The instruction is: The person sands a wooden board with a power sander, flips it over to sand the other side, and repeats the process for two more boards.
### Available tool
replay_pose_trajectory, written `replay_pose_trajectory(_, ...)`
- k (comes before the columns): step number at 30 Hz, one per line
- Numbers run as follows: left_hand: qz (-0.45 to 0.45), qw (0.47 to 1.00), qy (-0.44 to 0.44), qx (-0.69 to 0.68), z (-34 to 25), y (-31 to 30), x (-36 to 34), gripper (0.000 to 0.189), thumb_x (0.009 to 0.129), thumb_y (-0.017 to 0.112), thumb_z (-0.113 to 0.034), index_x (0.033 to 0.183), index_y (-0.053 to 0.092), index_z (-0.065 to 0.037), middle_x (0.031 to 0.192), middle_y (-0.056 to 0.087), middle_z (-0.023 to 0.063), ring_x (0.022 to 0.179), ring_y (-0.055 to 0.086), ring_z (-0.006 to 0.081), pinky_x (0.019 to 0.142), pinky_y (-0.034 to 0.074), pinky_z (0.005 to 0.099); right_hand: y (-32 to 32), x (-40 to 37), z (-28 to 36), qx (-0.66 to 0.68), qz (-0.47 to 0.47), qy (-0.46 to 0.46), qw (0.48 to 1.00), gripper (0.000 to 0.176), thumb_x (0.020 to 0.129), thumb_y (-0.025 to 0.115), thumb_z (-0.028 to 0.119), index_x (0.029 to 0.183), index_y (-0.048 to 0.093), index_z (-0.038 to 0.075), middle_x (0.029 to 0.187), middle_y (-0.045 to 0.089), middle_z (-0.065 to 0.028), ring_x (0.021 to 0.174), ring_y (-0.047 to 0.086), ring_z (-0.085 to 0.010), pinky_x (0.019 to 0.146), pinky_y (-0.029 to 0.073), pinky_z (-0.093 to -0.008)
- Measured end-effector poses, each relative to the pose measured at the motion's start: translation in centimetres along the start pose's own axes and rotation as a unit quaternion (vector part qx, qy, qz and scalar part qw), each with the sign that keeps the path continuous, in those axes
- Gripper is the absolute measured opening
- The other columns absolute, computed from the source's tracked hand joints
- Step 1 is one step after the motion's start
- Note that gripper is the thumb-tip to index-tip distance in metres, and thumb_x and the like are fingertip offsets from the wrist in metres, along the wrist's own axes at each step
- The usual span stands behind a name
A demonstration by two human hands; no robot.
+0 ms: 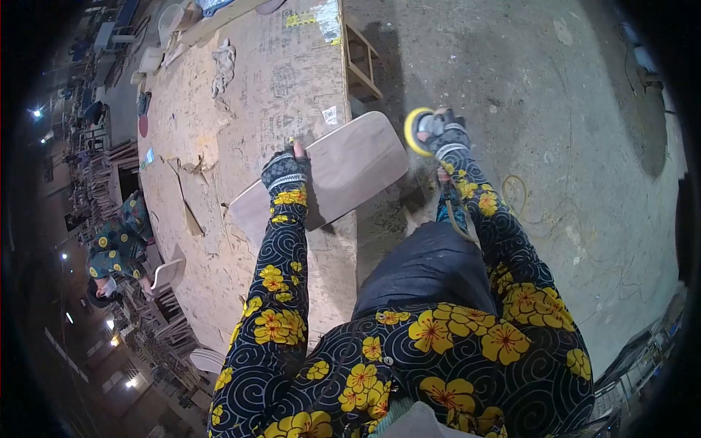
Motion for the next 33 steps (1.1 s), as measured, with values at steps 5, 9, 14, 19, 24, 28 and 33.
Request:
replay_pose_trajectory(5,0.019,1.000,-0.009,0.010,0.1,0.2,0.1,0.054,0.099,0.037,-0.048,0.089,0.073,-0.008,0.080,0.071,0.0176,0.076,0.068,0.0357,0.072,0.053,0.0481,3.3,-0.7,5.1,-0.107,0.017,-0.122,0.987,0.077,0.073,0.077,0.045,0.136,0.045,0.017,0.128,0.052,-0.0233,0.116,0.058,-0.0407,0.096,0.050,-0.0490)
replay_pose_trajectory(9,-0.015,1.000,0.001,-0.002,-0.1,-0.2,-0.1,0.054,0.100,0.037,-0.047,0.088,0.073,-0.008,0.079,0.070,0.0174,0.075,0.068,0.0354,0.071,0.052,0.0483,1.9,-0.7,5.9,-0.057,0.015,-0.121,0.991,0.073,0.076,0.076,0.039,0.137,0.044,0.017,0.128,0.052,-0.0228,0.112,0.059,-0.0396,0.094,0.051,-0.0490)
replay_pose_trajectory(14,-0.003,1.000,0.010,-0.005,-0.5,-0.7,-0.4,0.054,0.099,0.038,-0.047,0.086,0.073,-0.008,0.079,0.071,0.0170,0.075,0.068,0.0354,0.072,0.052,0.0482,3.1,0.1,4.5,-0.096,-0.004,-0.160,0.983,0.070,0.077,0.077,0.037,0.136,0.046,0.018,0.130,0.050,-0.0225,0.113,0.059,-0.0406,0.093,0.052,-0.0487)
replay_pose_trajectory(19,-0.018,1.000,0.004,-0.009,-0.4,-0.9,-0.1,0.054,0.099,0.038,-0.046,0.085,0.073,-0.008,0.079,0.071,0.0168,0.075,0.068,0.0354,0.072,0.052,0.0479,2.6,-0.6,5.6,-0.103,0.014,-0.165,0.981,0.070,0.076,0.079,0.037,0.135,0.047,0.016,0.129,0.050,-0.0227,0.112,0.061,-0.0406,0.095,0.051,-0.0483)
replay_pose_trajectory(24,-0.004,1.000,-0.010,0.019,0.5,0.8,0.2,0.056,0.099,0.037,-0.047,0.084,0.073,-0.007,0.078,0.070,0.0179,0.075,0.068,0.0361,0.071,0.053,0.0479,1.7,2.3,2.0,-0.101,0.014,-0.133,0.986,0.068,0.076,0.078,0.039,0.132,0.049,0.014,0.131,0.050,-0.0198,0.117,0.057,-0.0402,0.096,0.050,-0.0479)
replay_pose_trajectory(28,-0.016,1.000,-0.008,0.004,0.1,0.3,0.0,0.060,0.099,0.037,-0.048,0.079,0.073,-0.005,0.077,0.070,0.0184,0.075,0.068,0.0361,0.071,0.052,0.0481,-0.3,0.1,0.9,-0.018,-0.053,-0.120,0.991,0.061,0.076,0.079,0.032,0.127,0.050,0.019,0.131,0.047,-0.0199,0.116,0.056,-0.0430,0.095,0.050,-0.0489)
replay_pose_trajectory(33,-0.004,1.000,-0.014,0.006,0.2,0.3,0.0,0.060,0.100,0.036,-0.047,0.080,0.074,-0.005,0.078,0.070,0.0191,0.076,0.068,0.0364,0.072,0.052,0.0477,3.5,-2.2,3.3,-0.074,0.011,-0.150,0.986,0.066,0.071,0.082,0.036,0.126,0.050,0.020,0.128,0.048,-0.0190,0.112,0.057,-0.0419,0.093,0.049,-0.0517)
Point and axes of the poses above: each hand's wrist, its own x-axis towards the middle knuckle, its own y-axis out of the palm, z = x × y, the point moved 8 cm from there along x, towards the middle knuckle
